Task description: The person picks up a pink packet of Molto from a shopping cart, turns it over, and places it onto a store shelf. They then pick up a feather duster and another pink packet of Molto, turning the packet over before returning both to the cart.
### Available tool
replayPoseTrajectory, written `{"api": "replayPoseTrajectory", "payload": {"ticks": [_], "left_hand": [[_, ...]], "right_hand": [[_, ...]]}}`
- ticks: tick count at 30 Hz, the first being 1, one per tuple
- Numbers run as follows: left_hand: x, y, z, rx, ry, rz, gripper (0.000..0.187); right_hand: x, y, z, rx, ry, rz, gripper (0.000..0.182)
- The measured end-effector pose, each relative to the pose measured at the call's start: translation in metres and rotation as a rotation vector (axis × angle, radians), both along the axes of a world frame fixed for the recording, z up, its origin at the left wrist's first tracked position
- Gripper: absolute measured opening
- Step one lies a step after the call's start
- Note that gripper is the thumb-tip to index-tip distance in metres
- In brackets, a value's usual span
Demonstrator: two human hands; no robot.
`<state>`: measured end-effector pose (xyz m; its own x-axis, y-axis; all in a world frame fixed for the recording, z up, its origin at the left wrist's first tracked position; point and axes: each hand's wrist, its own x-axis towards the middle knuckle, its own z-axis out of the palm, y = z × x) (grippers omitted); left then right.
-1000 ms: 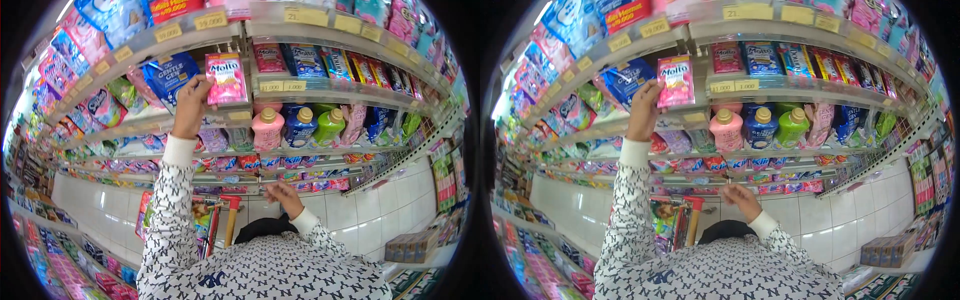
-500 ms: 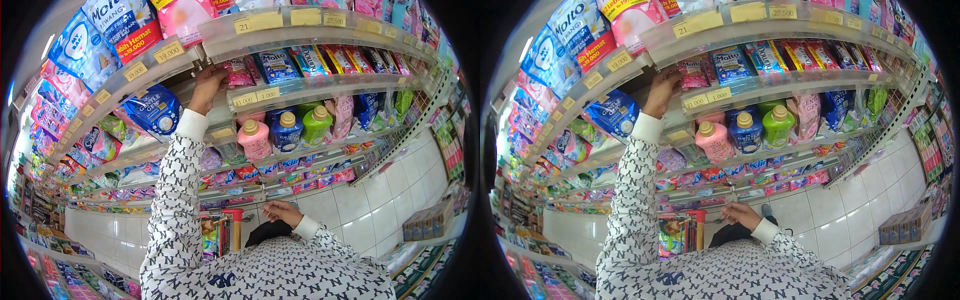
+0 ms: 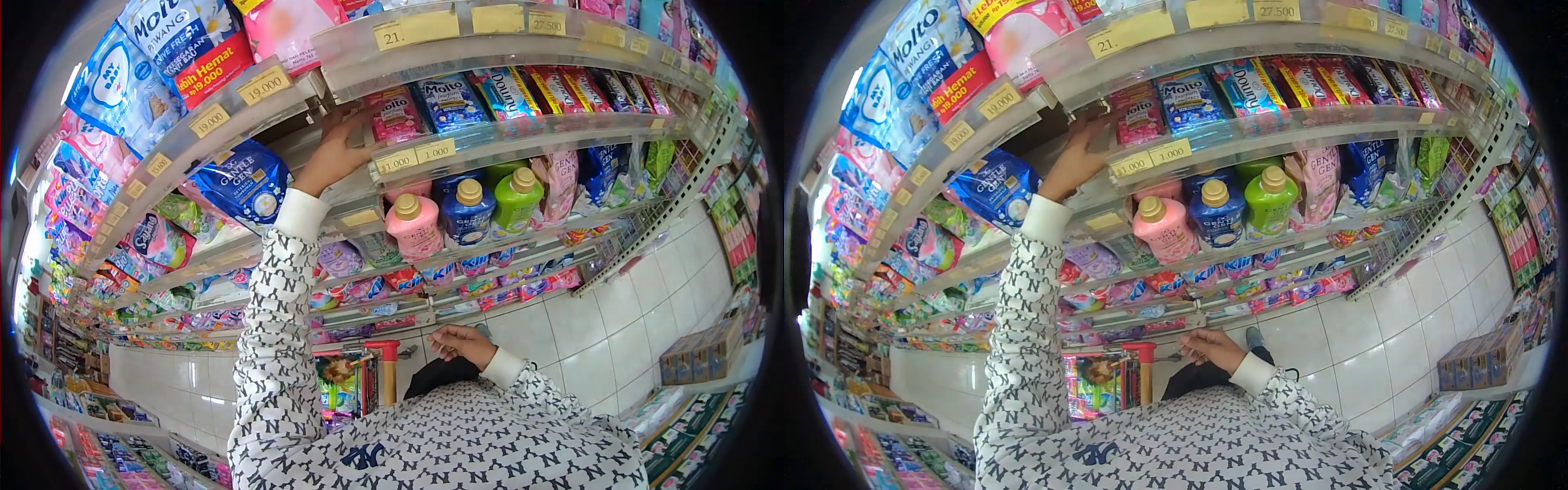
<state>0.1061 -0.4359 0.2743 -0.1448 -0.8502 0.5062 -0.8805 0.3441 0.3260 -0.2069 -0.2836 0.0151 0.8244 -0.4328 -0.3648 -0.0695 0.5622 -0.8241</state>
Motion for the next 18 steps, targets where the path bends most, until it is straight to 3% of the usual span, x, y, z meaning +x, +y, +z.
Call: {"api": "replayPoseTrajectory", "payload": {"ticks": [3, 12, 18], "left_hand": [[-0.004, -0.006, 0.001, -0.037, -0.151, -0.005, 0.068], [-0.021, -0.011, 0.017, 0.057, -0.136, 0.062, 0.062], [-0.013, -0.024, 0.003, -0.011, -0.159, 0.15, 0.066]], "right_hand": [[0.002, 0.0, 0.001, -0.017, 0.007, 0.019, 0.028], [-0.001, 0.0, -0.001, -0.004, 0.001, -0.011, 0.028], [-0.001, 0.001, 0.0, -0.011, 0.007, -0.008, 0.028]]}}
